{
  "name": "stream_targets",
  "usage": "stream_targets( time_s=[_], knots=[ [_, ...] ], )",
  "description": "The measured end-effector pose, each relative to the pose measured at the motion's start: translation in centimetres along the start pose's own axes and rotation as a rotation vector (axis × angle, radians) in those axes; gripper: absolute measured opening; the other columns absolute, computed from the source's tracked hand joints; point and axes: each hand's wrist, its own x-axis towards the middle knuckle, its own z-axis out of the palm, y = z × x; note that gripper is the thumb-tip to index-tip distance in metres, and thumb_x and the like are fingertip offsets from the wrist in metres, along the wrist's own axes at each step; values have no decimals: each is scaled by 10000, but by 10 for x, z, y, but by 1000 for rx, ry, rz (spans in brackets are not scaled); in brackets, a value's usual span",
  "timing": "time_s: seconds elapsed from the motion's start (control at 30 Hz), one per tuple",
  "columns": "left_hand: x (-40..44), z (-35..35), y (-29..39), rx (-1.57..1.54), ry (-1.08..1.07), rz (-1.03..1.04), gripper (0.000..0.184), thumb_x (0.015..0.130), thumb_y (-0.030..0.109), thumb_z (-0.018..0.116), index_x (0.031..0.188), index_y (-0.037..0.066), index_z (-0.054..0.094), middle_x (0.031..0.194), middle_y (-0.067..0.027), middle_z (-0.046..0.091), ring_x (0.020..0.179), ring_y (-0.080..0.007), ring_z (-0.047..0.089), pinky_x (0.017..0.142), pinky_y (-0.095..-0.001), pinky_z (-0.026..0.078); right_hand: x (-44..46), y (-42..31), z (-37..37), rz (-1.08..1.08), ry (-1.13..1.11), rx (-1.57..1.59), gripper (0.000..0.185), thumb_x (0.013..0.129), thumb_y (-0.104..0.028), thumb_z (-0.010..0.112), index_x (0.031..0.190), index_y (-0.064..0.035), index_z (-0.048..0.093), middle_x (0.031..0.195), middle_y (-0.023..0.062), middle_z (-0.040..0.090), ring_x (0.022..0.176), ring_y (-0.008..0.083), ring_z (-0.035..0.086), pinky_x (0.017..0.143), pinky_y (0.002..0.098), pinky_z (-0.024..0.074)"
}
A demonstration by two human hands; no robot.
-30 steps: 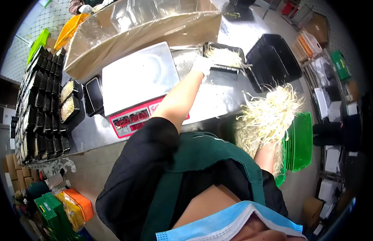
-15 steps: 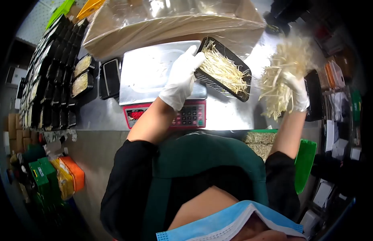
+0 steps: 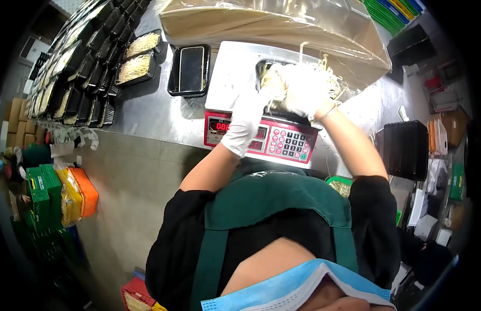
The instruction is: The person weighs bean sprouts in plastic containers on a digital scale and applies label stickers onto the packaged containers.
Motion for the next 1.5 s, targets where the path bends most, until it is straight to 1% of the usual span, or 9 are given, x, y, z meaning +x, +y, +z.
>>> stream_targets(
  time_s=[0.27,0.37,0.43,0.47,0.73,1.17,1.3,1.4,1.5],
  knots=[
    [24,26,41,999,-167,812,560,785,216,587,1217,-73,376,1264,-268,354,1210,-371,306,1022,-417,218,10,53,47,-72,-14,280,661,648,-449,650,1134,-38,471,1064,174,525,994,296,502,850,346,407],
    [40,29,27,1118,-394,637,598,769,298,607,1208,-51,397,1255,-257,368,1190,-374,330,1002,-412,257,-2,54,16,12,-32,841,791,700,-493,596,1308,-66,325,1317,165,358,1211,256,356,1000,350,281],
    [38,31,24,1016,-462,604,539,763,307,612,1165,-19,461,1223,-213,429,1162,-348,375,973,-398,301,-7,41,-30,-67,-383,-233,795,700,-457,604,1330,-88,290,1361,160,300,1241,257,322,1023,446,211],
    [37,35,25,891,-509,434,487,766,291,612,1137,-3,495,1184,-184,476,1123,-315,424,941,-375,339,-18,51,-40,-109,-371,-94,801,643,-344,665,1320,-99,314,1285,177,391,1190,273,383,1013,521,158],
    [43,50,32,758,-615,-66,466,769,71,620,1193,-14,446,1114,-114,556,1004,-171,538,886,-292,428,-58,79,0,246,-115,43,779,580,-153,656,1281,-39,335,1127,203,489,1051,336,461,939,366,355],
    [47,52,25,1092,-553,296,418,712,278,671,1053,57,575,1011,-113,601,914,-238,577,799,-290,448,-45,92,-37,247,-454,7,693,686,-88,609,1301,-20,296,786,129,610,664,234,579,593,319,465],
    [47,54,28,1134,-566,275,436,713,275,679,1065,45,565,1005,-111,604,897,-219,581,790,-281,452,-91,137,-13,409,-308,938,548,733,-93,552,1261,-64,410,802,37,581,571,47,452,478,178,373],
    [48,52,30,1262,-600,368,455,714,258,691,1082,28,554,995,-99,613,877,-194,586,779,-270,456,-117,123,-37,639,-374,490,535,754,-132,555,1262,-34,416,893,64,637,681,158,566,613,305,464],
    [52,58,43,1348,-673,307,532,678,295,713,1107,32,540,1028,-119,594,899,-218,574,793,-293,446,-170,167,7,383,141,1163,467,775,-106,557,1218,-5,451,1067,81,587,906,156,558,773,267,449]
  ],
)
